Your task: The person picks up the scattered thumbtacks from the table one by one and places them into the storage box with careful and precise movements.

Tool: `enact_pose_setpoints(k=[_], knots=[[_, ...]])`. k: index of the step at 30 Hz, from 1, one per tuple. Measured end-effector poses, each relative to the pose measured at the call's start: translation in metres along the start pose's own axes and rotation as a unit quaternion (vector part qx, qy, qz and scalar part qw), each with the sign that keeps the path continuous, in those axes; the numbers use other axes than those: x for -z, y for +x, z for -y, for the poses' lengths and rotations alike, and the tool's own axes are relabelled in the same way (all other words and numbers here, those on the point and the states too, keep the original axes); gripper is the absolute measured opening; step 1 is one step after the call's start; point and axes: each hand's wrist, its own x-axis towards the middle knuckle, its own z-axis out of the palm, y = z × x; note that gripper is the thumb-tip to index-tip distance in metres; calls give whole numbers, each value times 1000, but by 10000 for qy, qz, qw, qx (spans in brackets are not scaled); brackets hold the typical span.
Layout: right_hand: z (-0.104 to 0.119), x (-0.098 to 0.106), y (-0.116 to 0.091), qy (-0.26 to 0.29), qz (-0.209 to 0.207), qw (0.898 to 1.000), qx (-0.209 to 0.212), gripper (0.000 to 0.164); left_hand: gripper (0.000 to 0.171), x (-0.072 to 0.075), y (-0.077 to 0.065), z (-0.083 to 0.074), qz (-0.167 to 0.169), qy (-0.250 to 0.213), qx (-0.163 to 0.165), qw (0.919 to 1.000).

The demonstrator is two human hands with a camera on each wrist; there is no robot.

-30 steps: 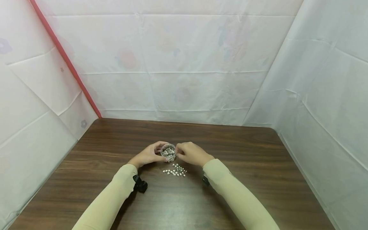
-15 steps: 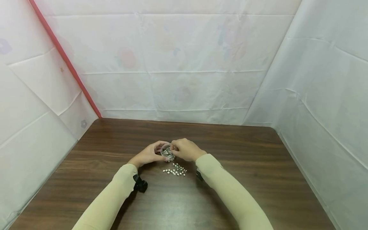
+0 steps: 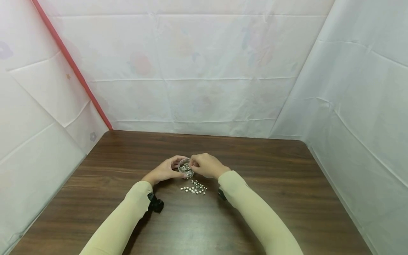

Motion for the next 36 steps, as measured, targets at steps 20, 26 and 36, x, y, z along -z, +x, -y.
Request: enact_pose_setpoints(k=[20,26,36], knots=[[6,2,-46,-174,-65,9986,491,4,71,4,-14,-30,262,-64,-210,9994],[2,-3,-54,-98,124,9984,538,4,70,3,-14,-31,279,-12,-217,9994],[-1,-7,-66,-3,345,9984,447,5,71,2,-8,-19,286,-116,-167,9994]])
